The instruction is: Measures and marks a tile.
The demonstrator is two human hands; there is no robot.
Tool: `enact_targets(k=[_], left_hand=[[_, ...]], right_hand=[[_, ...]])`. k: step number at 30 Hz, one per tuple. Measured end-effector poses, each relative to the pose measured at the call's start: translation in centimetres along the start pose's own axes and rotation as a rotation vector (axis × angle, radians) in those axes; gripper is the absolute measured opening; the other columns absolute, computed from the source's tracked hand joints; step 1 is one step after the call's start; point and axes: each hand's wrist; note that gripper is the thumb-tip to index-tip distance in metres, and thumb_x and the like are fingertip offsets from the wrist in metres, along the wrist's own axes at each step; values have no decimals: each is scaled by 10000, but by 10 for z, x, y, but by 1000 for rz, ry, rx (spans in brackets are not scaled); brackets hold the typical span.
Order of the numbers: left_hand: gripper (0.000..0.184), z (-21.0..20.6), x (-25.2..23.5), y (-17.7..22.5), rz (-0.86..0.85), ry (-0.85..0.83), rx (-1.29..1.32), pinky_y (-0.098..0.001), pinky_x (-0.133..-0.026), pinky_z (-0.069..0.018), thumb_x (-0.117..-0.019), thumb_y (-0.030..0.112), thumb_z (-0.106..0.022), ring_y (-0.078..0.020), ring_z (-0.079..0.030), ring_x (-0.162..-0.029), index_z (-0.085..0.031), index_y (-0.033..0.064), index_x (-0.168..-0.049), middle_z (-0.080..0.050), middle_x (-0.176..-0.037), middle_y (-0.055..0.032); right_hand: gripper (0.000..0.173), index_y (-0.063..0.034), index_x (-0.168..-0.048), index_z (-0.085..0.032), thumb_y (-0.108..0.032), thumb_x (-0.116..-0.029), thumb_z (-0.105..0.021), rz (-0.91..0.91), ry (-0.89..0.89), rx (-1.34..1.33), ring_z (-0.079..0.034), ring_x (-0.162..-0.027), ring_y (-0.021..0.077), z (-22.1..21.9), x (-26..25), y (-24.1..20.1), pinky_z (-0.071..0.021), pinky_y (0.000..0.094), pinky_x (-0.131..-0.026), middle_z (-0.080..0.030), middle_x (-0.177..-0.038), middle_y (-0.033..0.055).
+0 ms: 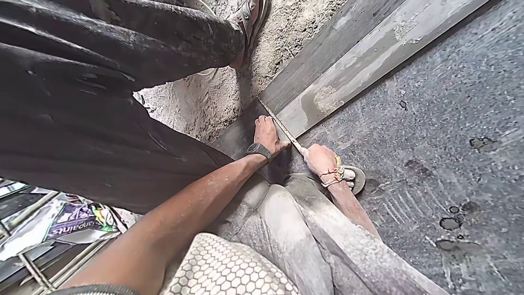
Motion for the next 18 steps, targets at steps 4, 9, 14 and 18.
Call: enact_targets(k=[4, 9, 14, 18], left_hand=[[1155, -1, -4, 4, 53, -64, -24, -495, -1138, -424, -599, 561, -957, -453, -458, -1375, -449, -103, -1396, -438, -1465, -313], [1135, 24, -4, 13, 60, -194, -31, -498, -1193, -355, -661, 542, -920, -460, -427, -1413, -430, -130, -1433, -439, -1482, -339], [1147, 27, -2, 22, 63, -161, -63, -491, -1175, -377, -629, 555, -930, -472, -449, -1393, -455, -139, -1408, -456, -1465, -345], [1148, 24, -2, 21, 79, -200, -143, -475, -1168, -384, -650, 563, -921, -469, -441, -1402, -438, -141, -1418, -440, -1482, -343]], right_hand=[[592, -77, -970, -685, -542, -1089, -338, 151, 17, -129, -670, -962, 298, -1, -8, 27, -494, 518, -840, -685, -952, 141], [530, -87, -892, -668, -564, -1033, -485, 483, 295, -492, -593, -665, 193, -10, -1, 50, -487, 431, -645, -590, -709, 44], [650, -46, -1215, -631, -635, -943, -606, 402, 455, -586, -623, -685, 226, 2, 22, 58, -542, 442, -690, -628, -764, 70], [684, -30, -1257, -600, -638, -941, -600, 247, 600, -617, -645, -693, 238, 10, 35, 70, -551, 449, -707, -646, -768, 76]])
Point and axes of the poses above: each hand's wrist, its own x-axis away from the middle knuckle, its own z-axis out of the back of the hand, y = z × x
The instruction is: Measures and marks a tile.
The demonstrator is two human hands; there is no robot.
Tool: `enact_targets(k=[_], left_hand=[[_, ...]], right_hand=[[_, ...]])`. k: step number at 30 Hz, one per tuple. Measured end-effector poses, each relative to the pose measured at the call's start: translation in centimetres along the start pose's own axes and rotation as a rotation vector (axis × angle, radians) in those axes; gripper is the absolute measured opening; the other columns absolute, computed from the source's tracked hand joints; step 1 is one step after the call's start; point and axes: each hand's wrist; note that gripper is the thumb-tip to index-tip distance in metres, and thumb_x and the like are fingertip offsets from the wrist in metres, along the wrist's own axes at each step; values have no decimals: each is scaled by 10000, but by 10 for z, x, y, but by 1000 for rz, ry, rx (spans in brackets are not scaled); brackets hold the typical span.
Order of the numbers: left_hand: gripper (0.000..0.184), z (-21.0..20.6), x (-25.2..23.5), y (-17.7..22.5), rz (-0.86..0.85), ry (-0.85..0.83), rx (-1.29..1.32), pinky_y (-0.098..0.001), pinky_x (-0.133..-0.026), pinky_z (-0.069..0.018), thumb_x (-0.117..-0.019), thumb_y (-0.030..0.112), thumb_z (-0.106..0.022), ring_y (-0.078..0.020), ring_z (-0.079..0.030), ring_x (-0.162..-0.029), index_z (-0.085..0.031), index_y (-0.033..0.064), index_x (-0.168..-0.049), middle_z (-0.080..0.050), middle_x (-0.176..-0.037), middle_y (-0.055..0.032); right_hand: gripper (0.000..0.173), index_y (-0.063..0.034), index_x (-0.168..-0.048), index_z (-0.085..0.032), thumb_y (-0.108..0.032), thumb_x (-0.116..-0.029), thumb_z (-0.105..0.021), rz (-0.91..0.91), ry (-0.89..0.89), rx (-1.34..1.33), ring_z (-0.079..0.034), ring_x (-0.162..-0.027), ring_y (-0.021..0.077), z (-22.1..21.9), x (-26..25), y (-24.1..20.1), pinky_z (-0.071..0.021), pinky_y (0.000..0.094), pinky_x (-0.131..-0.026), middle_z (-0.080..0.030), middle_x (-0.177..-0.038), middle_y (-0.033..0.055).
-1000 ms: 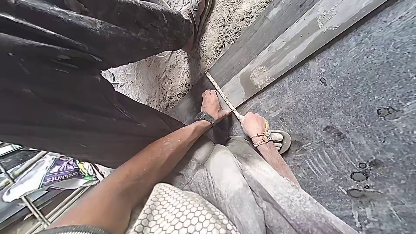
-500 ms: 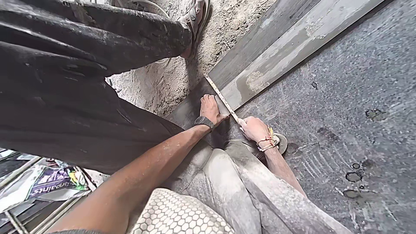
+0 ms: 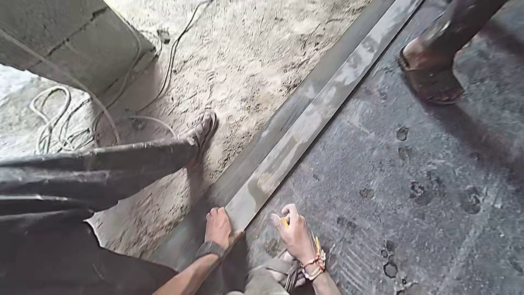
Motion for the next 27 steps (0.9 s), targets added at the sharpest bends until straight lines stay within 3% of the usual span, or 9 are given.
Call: enact_targets(k=[7, 23, 25, 27], left_hand=[[1171, 4, -2, 11, 53, -32, -77, -460, -1119, -451, -659, 595, -909, -455, -446, -1405, -416, -137, -1429, -416, -1501, -333], [1147, 7, 4, 16, 72, -62, -127, -447, -1123, -444, -703, 592, -879, -448, -435, -1418, -395, -132, -1449, -393, -1520, -333], [1137, 11, 5, 20, 99, -75, -98, -458, -1112, -454, -709, 574, -885, -455, -439, -1412, -392, -127, -1457, -391, -1519, -339], [1205, 25, 11, 29, 119, -106, -5, -485, -1120, -447, -679, 615, -890, -459, -427, -1421, -371, -125, -1476, -372, -1536, -339]], right_hand=[[606, -60, -1115, -662, -634, -939, -585, -58, 265, 3, -635, -672, 234, 27, 2, 28, -535, 449, -662, -632, -731, 75], [576, -58, -1122, -665, -603, -949, -595, -28, 186, -26, -645, -709, 243, 1, 5, 35, -536, 461, -687, -646, -768, 88], [543, -69, -1103, -670, -585, -947, -606, -17, 197, -106, -622, -674, 210, 7, 7, 36, -528, 430, -661, -631, -749, 64], [426, -61, -1062, -661, -474, -968, -616, 37, 216, -375, -574, -581, 128, 18, 12, 40, -513, 337, -575, -604, -701, 13]])
Point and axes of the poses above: each hand's wrist, its own x-axis away from the middle knuckle, its own z-axis out of the back of the hand, y = z × x
